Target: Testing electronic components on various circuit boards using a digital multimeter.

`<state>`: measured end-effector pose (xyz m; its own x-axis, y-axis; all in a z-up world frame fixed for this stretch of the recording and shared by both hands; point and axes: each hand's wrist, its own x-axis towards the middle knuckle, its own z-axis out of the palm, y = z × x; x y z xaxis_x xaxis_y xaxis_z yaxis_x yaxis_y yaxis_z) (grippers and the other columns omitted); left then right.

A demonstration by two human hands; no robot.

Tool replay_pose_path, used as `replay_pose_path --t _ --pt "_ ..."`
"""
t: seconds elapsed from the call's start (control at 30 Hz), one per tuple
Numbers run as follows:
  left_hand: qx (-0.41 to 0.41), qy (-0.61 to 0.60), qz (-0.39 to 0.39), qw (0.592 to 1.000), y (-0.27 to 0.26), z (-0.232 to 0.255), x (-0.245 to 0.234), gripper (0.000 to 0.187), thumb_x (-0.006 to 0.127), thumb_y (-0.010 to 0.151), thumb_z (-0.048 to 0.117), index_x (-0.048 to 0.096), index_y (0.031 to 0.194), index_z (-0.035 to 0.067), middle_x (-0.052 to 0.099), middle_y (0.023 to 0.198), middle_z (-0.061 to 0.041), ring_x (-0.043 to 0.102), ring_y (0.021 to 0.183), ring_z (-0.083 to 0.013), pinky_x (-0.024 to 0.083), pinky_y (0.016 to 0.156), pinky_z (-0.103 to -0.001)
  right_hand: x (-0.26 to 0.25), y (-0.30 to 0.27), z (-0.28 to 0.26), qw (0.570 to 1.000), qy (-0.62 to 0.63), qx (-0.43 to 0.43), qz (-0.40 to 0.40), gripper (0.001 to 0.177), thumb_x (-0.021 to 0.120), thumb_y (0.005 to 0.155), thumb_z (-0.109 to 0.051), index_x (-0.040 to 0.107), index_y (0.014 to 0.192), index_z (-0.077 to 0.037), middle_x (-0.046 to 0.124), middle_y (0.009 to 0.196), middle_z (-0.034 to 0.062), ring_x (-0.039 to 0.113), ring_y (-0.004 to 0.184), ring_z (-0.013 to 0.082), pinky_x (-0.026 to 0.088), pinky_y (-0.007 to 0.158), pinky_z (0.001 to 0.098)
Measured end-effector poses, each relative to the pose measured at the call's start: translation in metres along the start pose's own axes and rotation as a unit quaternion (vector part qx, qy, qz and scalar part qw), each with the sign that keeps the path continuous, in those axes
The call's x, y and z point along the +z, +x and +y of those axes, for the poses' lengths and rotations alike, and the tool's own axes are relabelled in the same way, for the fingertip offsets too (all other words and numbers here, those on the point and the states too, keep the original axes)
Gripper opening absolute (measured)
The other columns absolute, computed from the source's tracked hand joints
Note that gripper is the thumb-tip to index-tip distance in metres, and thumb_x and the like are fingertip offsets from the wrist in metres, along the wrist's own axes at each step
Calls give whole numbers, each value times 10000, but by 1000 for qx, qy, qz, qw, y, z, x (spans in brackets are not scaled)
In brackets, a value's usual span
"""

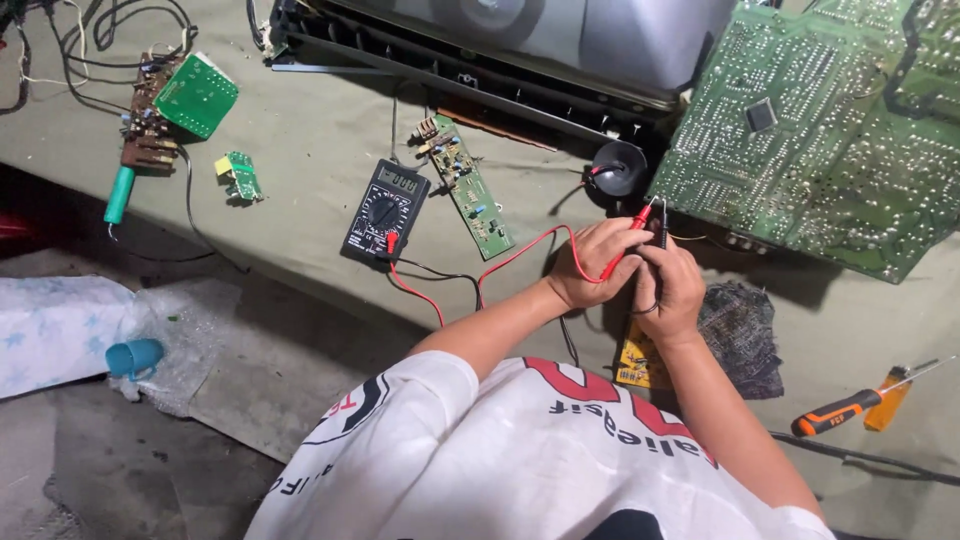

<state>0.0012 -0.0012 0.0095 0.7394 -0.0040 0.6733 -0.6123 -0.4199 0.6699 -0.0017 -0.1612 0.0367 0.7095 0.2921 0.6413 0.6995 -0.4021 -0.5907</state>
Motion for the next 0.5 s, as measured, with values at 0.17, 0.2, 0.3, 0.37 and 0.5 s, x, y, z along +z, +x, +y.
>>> replay_pose_path --t 0.17,0.2,0.3,0.37,0.5 --pt "-1 -2 -3 1000 2 0 -1 333 529 1037 381 664 1275 193 653 1175 -79 717 946 -305 581 829 -401 2 -2 1 1000 -5 -1 5 181 608 1030 -140 726 1096 -19 711 989 239 673 841 460 530 802 508" --pt "-1 -5 -4 1000 3 0 -2 332 525 1038 377 663 1278 194 651 1174 -75 716 942 -300 580 830 -395 2 -1 1 1000 -6 0 3 178 611 1030 -140 727 1087 -18 714 975 229 675 839 458 533 803 505" --pt "-1 -5 -1 1000 1 0 0 335 524 1039 378 662 1283 194 647 1175 -84 713 950 -311 578 834 -399 2 1 -2 1000 -1 0 8 176 612 1026 -136 727 1090 -19 716 960 218 679 832 449 533 807 508" --pt "2 -5 -5 1000 2 -1 -2 336 521 1039 379 663 1280 194 649 1176 -79 714 950 -302 578 837 -392 2 1 -2 1000 0 -3 8 174 613 1025 -132 724 1091 -16 712 979 233 677 836 455 530 807 509" --pt "12 2 -9 1000 2 -2 -2 338 514 1040 374 665 1276 184 649 1169 -78 713 943 -297 577 830 -393 2 1 -1 1000 -6 -8 15 166 611 1019 -125 714 1083 -11 713 1059 267 676 858 464 523 809 516"
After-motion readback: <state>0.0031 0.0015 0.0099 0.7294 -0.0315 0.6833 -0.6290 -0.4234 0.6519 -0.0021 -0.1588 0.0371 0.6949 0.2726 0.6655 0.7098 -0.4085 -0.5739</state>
